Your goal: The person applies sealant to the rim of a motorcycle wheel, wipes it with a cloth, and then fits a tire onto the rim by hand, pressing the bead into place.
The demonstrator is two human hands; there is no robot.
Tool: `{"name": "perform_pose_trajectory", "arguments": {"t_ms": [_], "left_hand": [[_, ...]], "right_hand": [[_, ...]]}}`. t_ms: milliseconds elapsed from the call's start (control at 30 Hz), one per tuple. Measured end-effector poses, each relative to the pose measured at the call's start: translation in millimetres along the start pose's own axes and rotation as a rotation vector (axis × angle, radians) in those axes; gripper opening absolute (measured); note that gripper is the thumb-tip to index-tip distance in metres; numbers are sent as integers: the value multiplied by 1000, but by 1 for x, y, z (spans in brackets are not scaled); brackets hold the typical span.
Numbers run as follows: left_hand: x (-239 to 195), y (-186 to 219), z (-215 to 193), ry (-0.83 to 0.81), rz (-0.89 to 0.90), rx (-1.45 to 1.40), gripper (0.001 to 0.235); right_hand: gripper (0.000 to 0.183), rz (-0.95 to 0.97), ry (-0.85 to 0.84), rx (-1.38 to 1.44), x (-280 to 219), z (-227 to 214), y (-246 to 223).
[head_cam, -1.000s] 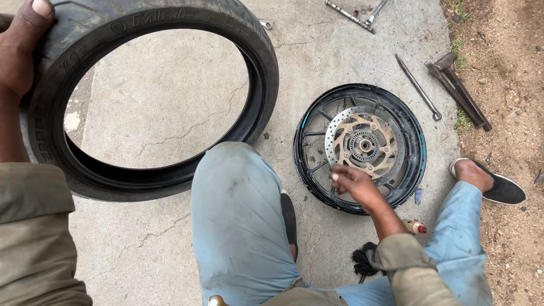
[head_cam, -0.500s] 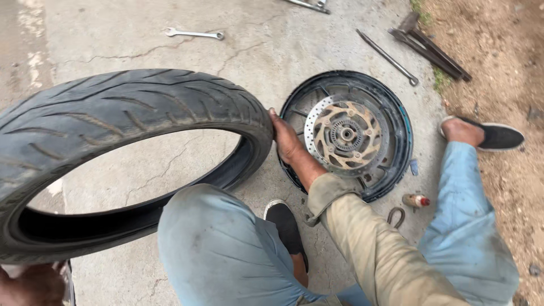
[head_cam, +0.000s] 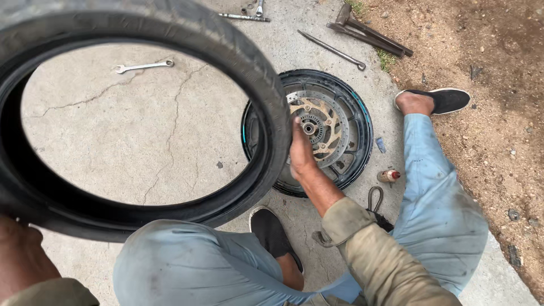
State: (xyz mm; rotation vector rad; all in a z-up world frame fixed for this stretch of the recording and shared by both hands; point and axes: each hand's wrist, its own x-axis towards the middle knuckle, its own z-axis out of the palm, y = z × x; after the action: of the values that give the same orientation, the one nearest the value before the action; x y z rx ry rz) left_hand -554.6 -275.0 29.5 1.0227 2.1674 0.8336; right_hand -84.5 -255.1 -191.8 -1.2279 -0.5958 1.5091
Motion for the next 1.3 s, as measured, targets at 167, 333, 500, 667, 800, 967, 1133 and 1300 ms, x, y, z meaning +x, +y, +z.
{"name": "perform_pose_trajectory", "arguments": {"t_ms": [167,333,500,667,800,967,1133,1300], "left_hand": [[50,63,89,-161,27,-10,124],[47,95,243,-127,-99,-24,130],[36,76,349,-127,-229,133,128],[53,48,403,-171,-247,229,130],[72,18,426,-174,-270,208,134],[90,3,439,-184,-287,324,134],[102,-11,448,-212,-304,382,131],[105,-8,442,-239,-299,377,130]], "right_hand": [[88,-105,302,64,7,-117,-36],[73,-107,559,93,-1,-236,-45],[69,82,750,70,-14,-306,-15],[71,156,768,49,0,-331,11],[74,239,788,-22,8,-348,26],[77,241,761,-98,26,-352,38],[78,258,745,-89,24,-360,52],[77,277,664,-66,18,-354,39]]}}
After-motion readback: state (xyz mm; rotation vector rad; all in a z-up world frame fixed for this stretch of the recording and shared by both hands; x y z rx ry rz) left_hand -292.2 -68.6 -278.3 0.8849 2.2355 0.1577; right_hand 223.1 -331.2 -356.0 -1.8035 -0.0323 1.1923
